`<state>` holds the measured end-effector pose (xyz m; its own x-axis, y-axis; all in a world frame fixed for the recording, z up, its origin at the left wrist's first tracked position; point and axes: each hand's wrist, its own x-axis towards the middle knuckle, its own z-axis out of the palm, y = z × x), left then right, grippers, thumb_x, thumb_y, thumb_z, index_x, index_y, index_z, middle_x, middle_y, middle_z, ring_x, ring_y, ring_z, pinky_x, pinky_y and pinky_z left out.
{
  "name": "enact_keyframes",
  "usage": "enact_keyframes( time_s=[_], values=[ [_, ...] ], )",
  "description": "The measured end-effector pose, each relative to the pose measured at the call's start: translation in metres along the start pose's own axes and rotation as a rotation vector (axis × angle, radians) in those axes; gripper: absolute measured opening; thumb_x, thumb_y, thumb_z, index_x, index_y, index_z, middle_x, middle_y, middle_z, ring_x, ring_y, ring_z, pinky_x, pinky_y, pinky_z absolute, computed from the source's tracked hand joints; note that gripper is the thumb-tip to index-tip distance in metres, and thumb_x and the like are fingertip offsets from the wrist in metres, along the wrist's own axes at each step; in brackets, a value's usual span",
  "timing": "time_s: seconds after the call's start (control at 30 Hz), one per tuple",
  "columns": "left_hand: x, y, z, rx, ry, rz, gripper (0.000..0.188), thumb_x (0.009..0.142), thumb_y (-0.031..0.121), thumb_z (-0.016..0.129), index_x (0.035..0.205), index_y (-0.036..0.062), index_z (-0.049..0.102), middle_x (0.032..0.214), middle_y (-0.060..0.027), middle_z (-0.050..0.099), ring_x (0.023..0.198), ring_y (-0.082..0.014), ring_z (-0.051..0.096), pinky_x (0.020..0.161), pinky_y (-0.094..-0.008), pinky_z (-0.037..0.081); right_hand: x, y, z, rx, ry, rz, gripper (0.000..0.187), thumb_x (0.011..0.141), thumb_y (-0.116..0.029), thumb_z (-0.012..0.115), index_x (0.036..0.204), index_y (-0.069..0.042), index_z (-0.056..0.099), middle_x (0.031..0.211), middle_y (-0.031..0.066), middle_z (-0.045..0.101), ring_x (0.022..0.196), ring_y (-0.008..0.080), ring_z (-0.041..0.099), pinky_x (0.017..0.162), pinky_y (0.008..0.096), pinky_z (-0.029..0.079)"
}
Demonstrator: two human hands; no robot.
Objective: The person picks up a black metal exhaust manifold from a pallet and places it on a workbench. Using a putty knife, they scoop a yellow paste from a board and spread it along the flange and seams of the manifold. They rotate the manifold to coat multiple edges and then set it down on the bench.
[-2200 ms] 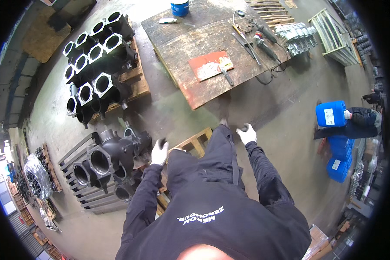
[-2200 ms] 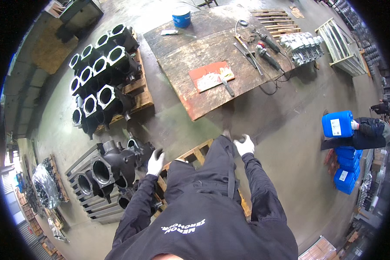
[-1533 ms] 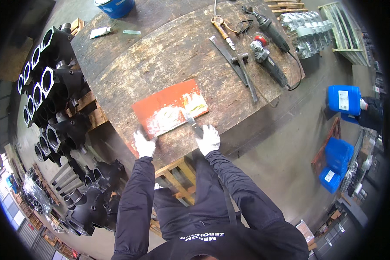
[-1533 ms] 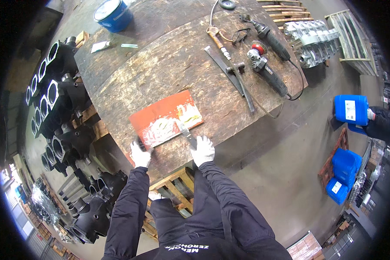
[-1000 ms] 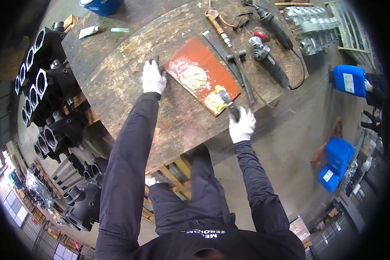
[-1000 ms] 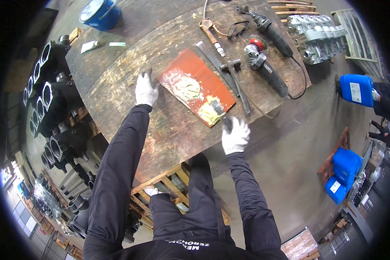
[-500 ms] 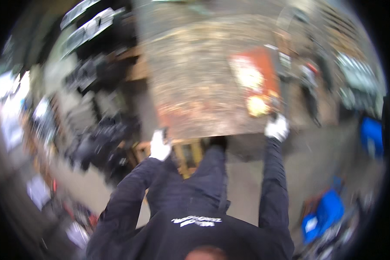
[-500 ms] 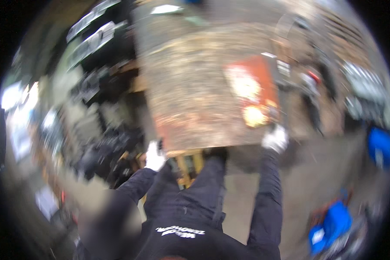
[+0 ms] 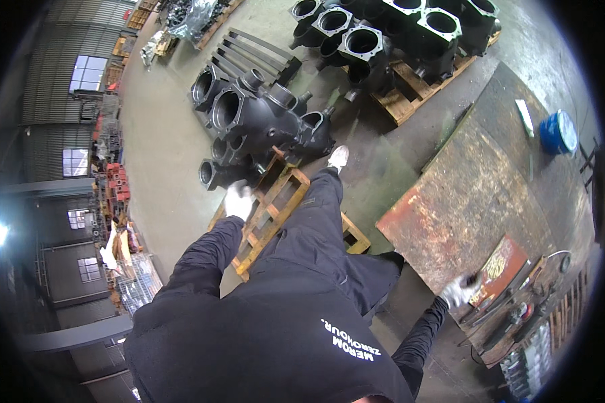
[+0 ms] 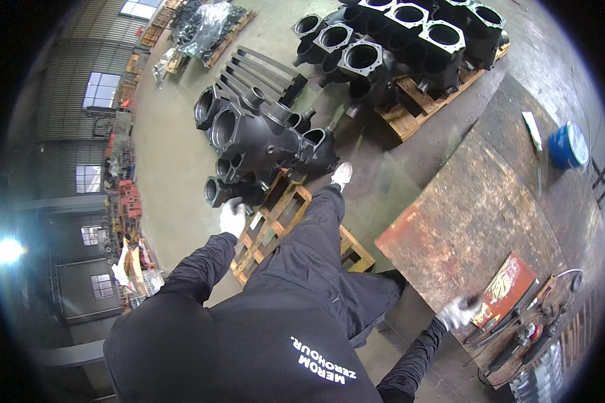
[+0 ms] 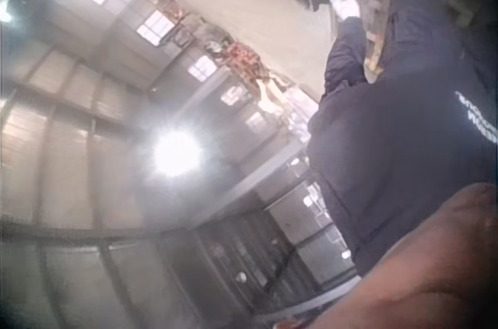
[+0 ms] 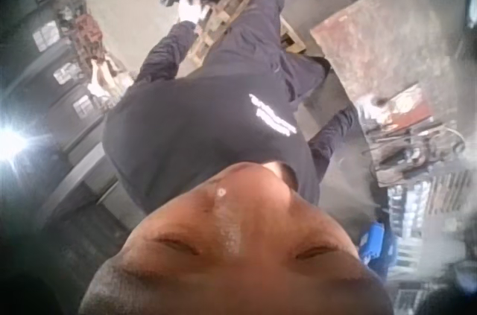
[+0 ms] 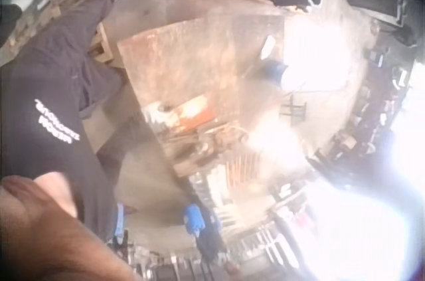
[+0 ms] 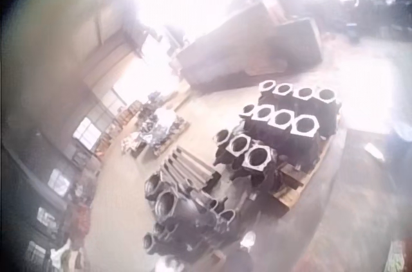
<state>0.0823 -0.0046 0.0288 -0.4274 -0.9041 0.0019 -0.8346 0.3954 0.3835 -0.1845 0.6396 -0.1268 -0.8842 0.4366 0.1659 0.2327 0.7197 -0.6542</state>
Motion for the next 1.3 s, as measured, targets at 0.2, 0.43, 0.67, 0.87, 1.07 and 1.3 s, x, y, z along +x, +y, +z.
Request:
enact_keyframes(
  time_s=[0.2,0.43,0.67,0.87,1.07,1.3],
  values=[
    [0.169,-0.216,0.059,-0.386,0.132,-0.841,0.056,0.104,0.049,0.053,0.137,0.0042,0.060,0.130,-0.0156,0.066,0.117,-0.0276,0.062,0.101,-0.0404,0.047,-0.055,-0.266,0.136,0.160,-0.565,-0.245,0.033,0.096,-0.016,0.070,0.125,-0.002,0.068,0.119,0.0169,0.072,0.109,0.0296,0.069,0.100,0.0388,0.053],
    [0.216,-0.226,0.115,-1.579,-0.574,-0.761,0.064,0.109,0.054,0.030,0.152,0.0090,0.046,0.160,-0.0108,0.044,0.147,-0.0299,0.041,0.123,-0.0446,0.031,-0.173,-0.571,0.386,0.183,-1.197,-0.502,0.050,0.098,-0.038,0.064,0.137,-0.007,0.060,0.132,0.0184,0.066,0.118,0.0370,0.066,0.101,0.0414,0.051],
    [0.213,-0.204,0.127,-1.579,0.167,-1.152,0.052,0.102,0.050,0.039,0.127,0.0082,0.057,0.130,-0.0102,0.058,0.120,-0.0299,0.054,0.107,-0.0455,0.042,-0.240,-0.681,0.504,-0.170,-1.546,-0.260,0.066,0.100,-0.061,0.046,0.130,-0.006,0.067,0.127,0.0252,0.068,0.122,0.0397,0.064,0.104,0.0444,0.048],
    [0.230,-0.194,0.119,-1.527,0.276,-1.175,0.045,0.097,0.047,0.047,0.105,0.0075,0.067,0.105,-0.0097,0.069,0.097,-0.0298,0.065,0.093,-0.0463,0.052,-0.236,-0.679,0.491,-0.250,-1.603,-0.395,0.072,0.094,-0.064,0.052,0.131,-0.004,0.067,0.131,0.0234,0.067,0.126,0.0372,0.062,0.108,0.0415,0.047],
    [0.251,-0.108,0.079,-1.674,0.258,-1.335,0.023,0.084,0.029,0.061,0.090,0.0079,0.068,0.097,-0.0124,0.073,0.087,-0.0319,0.072,0.086,-0.0453,0.058,-0.169,-0.576,0.419,-0.134,-1.311,0.124,0.082,0.086,-0.060,0.073,0.124,0.013,0.065,0.117,0.0255,0.073,0.110,0.0289,0.070,0.096,0.0347,0.051],
    [0.250,0.074,0.073,-1.628,-0.233,-1.209,0.020,0.088,0.024,0.060,0.090,0.0043,0.063,0.092,-0.0134,0.070,0.094,-0.0337,0.068,0.094,-0.0444,0.053,-0.036,-0.417,0.265,0.315,-1.058,0.699,0.047,0.091,-0.037,0.082,0.115,0.001,0.069,0.101,0.0084,0.074,0.086,0.0136,0.067,0.076,0.0285,0.054]
  ],
)
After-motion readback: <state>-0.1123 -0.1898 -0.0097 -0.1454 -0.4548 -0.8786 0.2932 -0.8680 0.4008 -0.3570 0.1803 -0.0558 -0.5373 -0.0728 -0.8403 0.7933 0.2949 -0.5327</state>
